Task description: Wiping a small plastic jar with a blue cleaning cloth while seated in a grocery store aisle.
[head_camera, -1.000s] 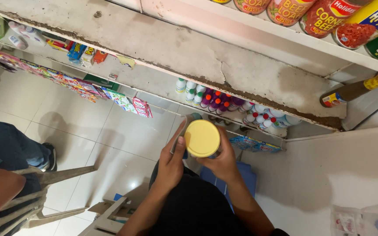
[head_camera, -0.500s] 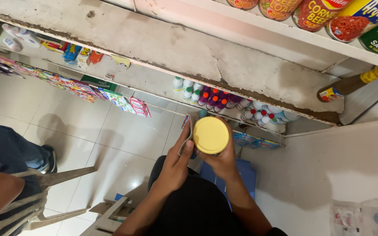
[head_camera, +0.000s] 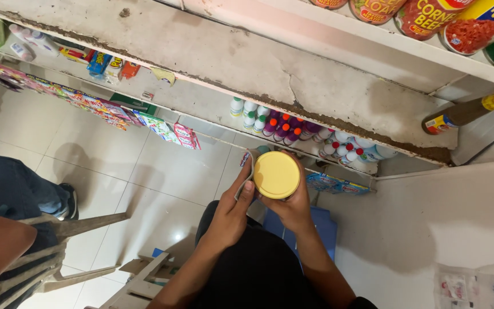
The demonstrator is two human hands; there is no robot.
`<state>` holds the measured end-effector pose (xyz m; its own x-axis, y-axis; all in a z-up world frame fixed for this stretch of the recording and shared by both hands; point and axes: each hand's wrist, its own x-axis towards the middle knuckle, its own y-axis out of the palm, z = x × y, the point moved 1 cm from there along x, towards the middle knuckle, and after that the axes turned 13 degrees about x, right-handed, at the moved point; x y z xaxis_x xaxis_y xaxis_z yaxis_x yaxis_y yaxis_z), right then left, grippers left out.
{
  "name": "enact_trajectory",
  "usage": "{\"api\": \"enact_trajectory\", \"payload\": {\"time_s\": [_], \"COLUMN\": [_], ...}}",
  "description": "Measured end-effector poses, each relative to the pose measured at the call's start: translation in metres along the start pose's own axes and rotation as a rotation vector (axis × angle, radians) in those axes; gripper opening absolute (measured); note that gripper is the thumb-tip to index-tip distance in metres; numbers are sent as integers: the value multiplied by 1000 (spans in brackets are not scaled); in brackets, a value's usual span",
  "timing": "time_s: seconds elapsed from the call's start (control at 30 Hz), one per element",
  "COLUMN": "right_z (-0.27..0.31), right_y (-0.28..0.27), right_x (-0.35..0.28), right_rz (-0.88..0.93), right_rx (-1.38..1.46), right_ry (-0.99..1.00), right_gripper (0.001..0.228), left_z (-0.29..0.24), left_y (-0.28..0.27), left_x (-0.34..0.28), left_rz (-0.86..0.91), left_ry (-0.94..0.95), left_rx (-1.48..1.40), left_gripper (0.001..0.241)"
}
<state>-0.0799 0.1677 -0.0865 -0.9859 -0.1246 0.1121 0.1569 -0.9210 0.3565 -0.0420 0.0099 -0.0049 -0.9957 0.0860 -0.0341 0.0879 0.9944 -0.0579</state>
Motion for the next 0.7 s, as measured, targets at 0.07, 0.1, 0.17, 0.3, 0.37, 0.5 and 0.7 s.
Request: {"api": "enact_trajectory", "payload": {"time_s": [0.07, 0.1, 0.17, 0.3, 0.37, 0.5, 0.7], "right_z": [1, 2, 0, -2, -3, -1, 5], "right_y": [2, 3, 1, -1, -1, 5, 5], "right_x": [-1, -1, -1, -1, -2, -2, -1], "right_rz": [-1, -2, -6, -11, -11, 5, 51], "right_rx": [4, 8, 12, 4, 0, 25, -60], "right_ry": [3, 6, 6, -2, -1, -5, -40], "right_gripper": [104, 104, 105, 105, 106, 104, 105], "left_z": [-3, -4, -1, 5, 2, 0, -1], "left_y": [-1, 0, 0, 0, -1, -3, -4], "left_x": [0, -1, -1, -2, -3, -5, -6], "left_rz": [-3, -5, -4, -9, -12, -30, -62], "left_ry": [-9, -18, -18, -21, -23, -19, -16], "left_rx": [-4, -9, -2, -11, -5, -2, -13], "left_gripper": [59, 59, 59, 59, 58, 57, 56]}}
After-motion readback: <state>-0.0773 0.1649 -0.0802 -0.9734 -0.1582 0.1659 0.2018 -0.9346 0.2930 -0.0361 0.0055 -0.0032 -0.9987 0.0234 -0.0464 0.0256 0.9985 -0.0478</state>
